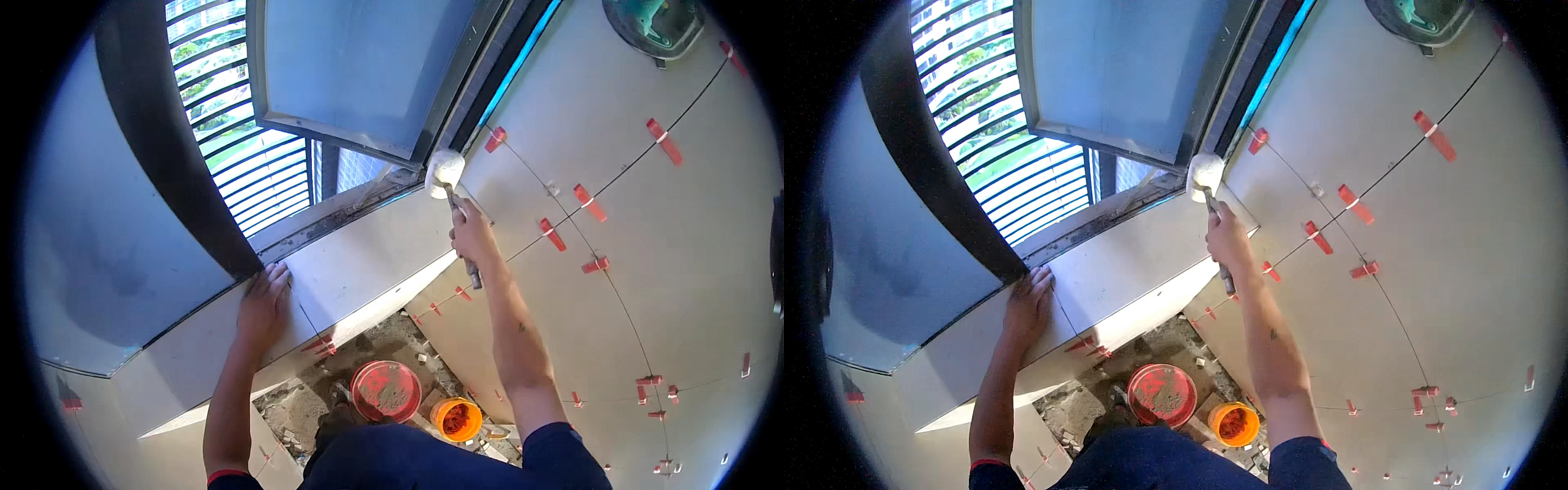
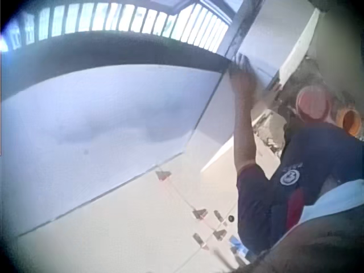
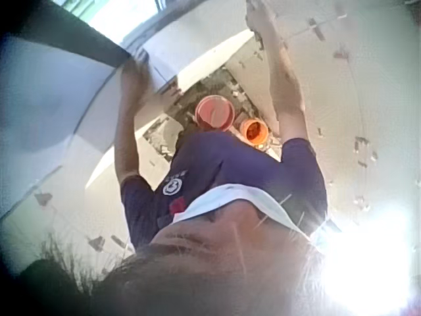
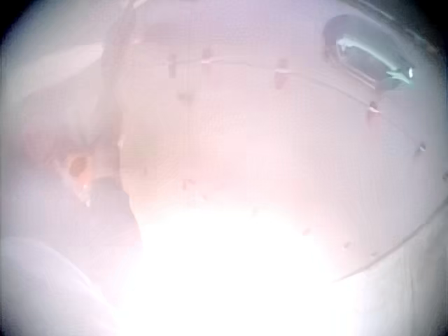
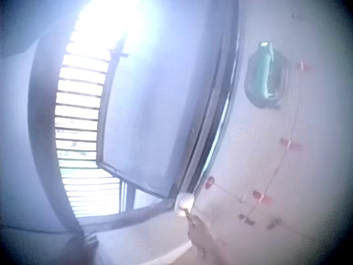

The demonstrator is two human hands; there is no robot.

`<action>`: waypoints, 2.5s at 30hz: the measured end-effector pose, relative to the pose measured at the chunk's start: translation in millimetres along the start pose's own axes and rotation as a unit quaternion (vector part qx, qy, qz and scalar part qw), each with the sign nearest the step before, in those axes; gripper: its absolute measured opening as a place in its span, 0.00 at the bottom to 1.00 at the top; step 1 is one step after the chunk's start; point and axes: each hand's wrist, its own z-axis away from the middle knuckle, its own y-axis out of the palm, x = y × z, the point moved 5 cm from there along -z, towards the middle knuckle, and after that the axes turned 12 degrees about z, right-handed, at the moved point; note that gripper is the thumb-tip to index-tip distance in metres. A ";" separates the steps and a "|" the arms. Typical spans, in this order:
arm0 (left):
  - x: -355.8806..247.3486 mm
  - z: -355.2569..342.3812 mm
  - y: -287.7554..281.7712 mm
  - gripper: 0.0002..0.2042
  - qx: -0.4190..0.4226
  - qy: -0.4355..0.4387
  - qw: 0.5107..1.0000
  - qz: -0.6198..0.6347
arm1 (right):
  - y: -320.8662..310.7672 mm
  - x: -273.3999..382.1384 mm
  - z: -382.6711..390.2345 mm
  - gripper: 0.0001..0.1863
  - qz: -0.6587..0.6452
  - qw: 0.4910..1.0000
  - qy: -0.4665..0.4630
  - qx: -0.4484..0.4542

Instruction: The person measures a space, cuts a tile to size using a power saw while sitting on the floor, applies mortar to the back of the tile with a trowel, and then positions it onto the wall, tapping it with a rubber mallet.

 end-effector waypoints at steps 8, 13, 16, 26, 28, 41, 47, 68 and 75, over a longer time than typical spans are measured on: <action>-7.1 4.2 -7.4 0.16 -0.001 -0.023 1.000 0.002 | 8.1 21.7 26.5 0.15 0.023 0.996 -0.082 -0.003; -1.8 -1.5 4.4 0.17 0.008 0.013 1.000 -0.004 | 29.6 22.6 35.2 0.16 0.083 0.987 -0.137 0.023; 0.9 3.1 0.9 0.17 0.014 -0.003 1.000 -0.015 | 31.9 36.2 61.5 0.17 -0.011 0.993 -0.043 0.114; 5.4 2.7 5.2 0.18 0.003 -0.001 1.000 -0.018 | 57.8 62.6 92.5 0.19 0.037 0.976 -0.154 0.147; 5.3 6.7 4.2 0.17 0.005 0.007 1.000 -0.030 | 59.7 69.6 106.2 0.20 0.011 0.976 -0.134 0.171; 10.9 7.5 8.2 0.17 0.002 -0.009 1.000 -0.018 | 63.7 92.6 128.8 0.20 -0.022 0.965 -0.114 0.236; 5.0 4.8 5.5 0.17 0.000 -0.009 1.000 -0.009 | 94.4 75.4 111.1 0.20 0.015 0.962 -0.183 0.203; 7.9 6.2 7.4 0.21 0.015 0.004 0.998 -0.060 | 70.0 100.5 123.3 0.19 -0.025 0.963 -0.126 0.239; 8.4 5.1 7.0 0.21 0.019 -0.005 0.999 -0.034 | 72.7 93.3 109.2 0.19 -0.026 0.962 -0.121 0.245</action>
